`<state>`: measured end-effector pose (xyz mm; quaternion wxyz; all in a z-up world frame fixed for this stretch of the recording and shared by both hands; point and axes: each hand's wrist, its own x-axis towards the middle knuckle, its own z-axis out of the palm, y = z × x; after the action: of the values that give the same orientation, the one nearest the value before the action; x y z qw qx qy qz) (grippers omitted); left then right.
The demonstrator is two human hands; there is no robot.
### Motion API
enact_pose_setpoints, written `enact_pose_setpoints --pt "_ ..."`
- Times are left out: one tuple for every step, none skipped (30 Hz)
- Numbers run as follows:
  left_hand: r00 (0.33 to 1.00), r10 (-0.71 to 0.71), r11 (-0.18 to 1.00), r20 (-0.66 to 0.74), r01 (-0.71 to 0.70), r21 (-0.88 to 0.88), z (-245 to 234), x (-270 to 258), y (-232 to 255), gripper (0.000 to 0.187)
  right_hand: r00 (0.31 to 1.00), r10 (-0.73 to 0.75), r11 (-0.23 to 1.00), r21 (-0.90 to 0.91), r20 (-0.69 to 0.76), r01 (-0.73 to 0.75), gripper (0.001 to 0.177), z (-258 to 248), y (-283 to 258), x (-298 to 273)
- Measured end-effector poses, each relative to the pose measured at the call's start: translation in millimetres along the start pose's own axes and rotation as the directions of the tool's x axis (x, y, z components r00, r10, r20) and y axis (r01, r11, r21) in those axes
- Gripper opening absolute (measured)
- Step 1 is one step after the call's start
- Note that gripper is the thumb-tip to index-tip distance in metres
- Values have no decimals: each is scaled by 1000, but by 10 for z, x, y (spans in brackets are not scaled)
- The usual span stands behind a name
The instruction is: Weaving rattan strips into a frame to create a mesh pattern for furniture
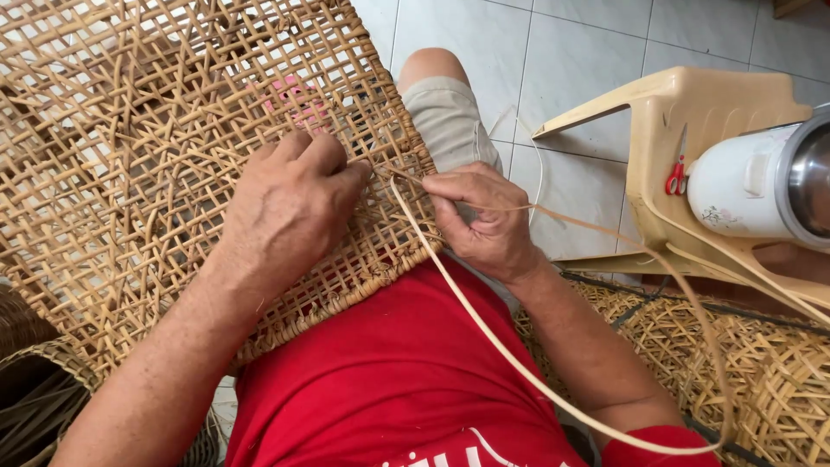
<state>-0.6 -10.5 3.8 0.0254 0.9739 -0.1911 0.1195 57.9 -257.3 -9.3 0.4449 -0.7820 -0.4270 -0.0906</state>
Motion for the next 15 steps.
enact_pose_setpoints --pt "998 -34 992 -54 27 -123 59 -7 1 15 1000 0 1000 4 4 0 16 10 -1 -7" --pt "992 -74 968 -103 47 -246 117 -10 3 18 1000 -1 1000 8 8 1 16 18 0 -13" --pt "992 -71 969 -105 43 -245 94 1 3 18 1000 -1 1000 6 5 1 16 12 -7 0" --pt "991 -111 950 -79 83 -302 73 14 5 22 1000 -11 1000 1 8 11 15 4 -10 12" --pt "987 -151 925 -47 125 -359 56 13 14 27 1000 -18 1000 -3 13 18 14 2 -19 10" --pt "988 -149 925 -45 123 -360 31 34 21 27 1000 -15 1000 -3 12 15 14 0 -11 2" --pt "986 -156 914 60 167 -370 5 52 28 33 999 -28 1000 -4 26 28 16 0 -1 -2" --pt "973 -161 903 164 212 -374 -24 68 34 39 998 -40 999 -5 39 41 17 2 5 -5" --pt "973 -163 904 164 214 -371 -103 107 42 39 998 -43 999 -2 38 43 17 3 14 -12" --pt "928 -198 858 314 320 -402 -184 147 50 46 998 -45 999 0 39 45 17 5 21 -17" --pt "862 -215 804 460 424 -418 -261 190 62 52 998 -43 999 -1 41 43 18 2 26 -31" --pt "861 -214 804 461 423 -417 -307 209 54 52 998 -42 999 0 39 42 18 11 27 -24" --pt "807 -199 779 556 474 -411 -351 239 53 59 998 -44 999 8 34 44 17 6 26 -22" --pt "745 -177 753 643 523 -398 -394 268 51 66 999 -46 999 16 29 45 16 2 25 -20" --pt "745 -177 753 644 524 -399 -414 277 47 66 999 -45 999 16 30 44 16 2 24 -19"
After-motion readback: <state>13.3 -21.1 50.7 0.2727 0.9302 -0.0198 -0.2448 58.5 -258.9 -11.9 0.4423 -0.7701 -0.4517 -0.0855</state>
